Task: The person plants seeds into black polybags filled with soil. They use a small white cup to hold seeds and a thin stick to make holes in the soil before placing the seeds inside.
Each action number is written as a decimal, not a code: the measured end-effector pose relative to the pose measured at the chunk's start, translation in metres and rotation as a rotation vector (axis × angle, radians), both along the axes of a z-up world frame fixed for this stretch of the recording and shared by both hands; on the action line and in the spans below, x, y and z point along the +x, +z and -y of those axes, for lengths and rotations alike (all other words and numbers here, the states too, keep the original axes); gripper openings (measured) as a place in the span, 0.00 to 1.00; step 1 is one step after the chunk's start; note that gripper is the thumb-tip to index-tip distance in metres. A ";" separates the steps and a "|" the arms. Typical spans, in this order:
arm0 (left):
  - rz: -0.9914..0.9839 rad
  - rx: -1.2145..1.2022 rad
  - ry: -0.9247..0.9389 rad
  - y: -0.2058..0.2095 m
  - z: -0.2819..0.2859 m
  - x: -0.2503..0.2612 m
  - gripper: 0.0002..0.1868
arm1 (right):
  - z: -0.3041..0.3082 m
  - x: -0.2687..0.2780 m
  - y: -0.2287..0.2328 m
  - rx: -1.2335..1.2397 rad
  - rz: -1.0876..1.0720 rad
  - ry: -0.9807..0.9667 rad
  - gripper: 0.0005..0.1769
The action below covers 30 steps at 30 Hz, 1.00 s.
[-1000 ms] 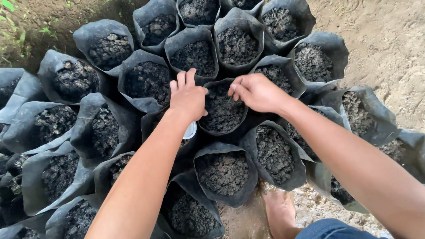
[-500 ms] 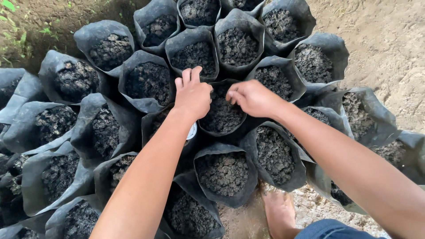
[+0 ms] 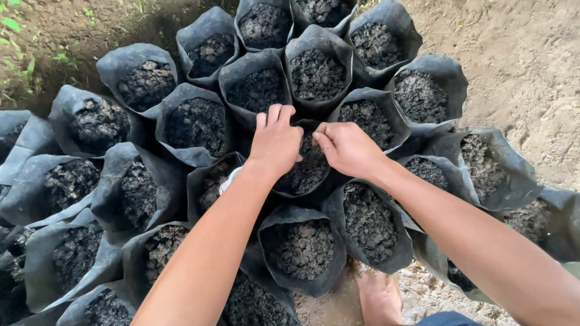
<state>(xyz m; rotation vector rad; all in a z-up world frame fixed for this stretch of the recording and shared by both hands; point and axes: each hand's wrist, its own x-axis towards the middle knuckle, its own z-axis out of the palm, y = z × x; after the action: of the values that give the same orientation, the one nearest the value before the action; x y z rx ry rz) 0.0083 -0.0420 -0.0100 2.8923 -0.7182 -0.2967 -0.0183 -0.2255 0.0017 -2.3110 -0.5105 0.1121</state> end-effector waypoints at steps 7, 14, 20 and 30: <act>-0.084 -0.120 0.046 0.015 0.003 0.018 0.11 | 0.005 0.001 0.001 0.023 -0.075 -0.076 0.17; -0.224 -0.053 0.071 0.011 0.006 0.027 0.13 | 0.007 0.003 -0.009 0.108 -0.087 -0.234 0.18; -0.181 -0.177 0.105 0.025 0.002 0.029 0.09 | 0.008 0.001 -0.006 0.112 -0.093 -0.286 0.19; 0.069 -0.125 0.227 -0.030 0.021 0.068 0.18 | 0.013 0.028 0.010 0.174 -0.284 -0.563 0.26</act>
<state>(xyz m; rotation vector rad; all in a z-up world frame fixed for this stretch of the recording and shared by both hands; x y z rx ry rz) 0.0759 -0.0633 -0.0404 2.8396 -0.3954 -0.1210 0.0100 -0.2388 0.0119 -2.1345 0.2680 0.1133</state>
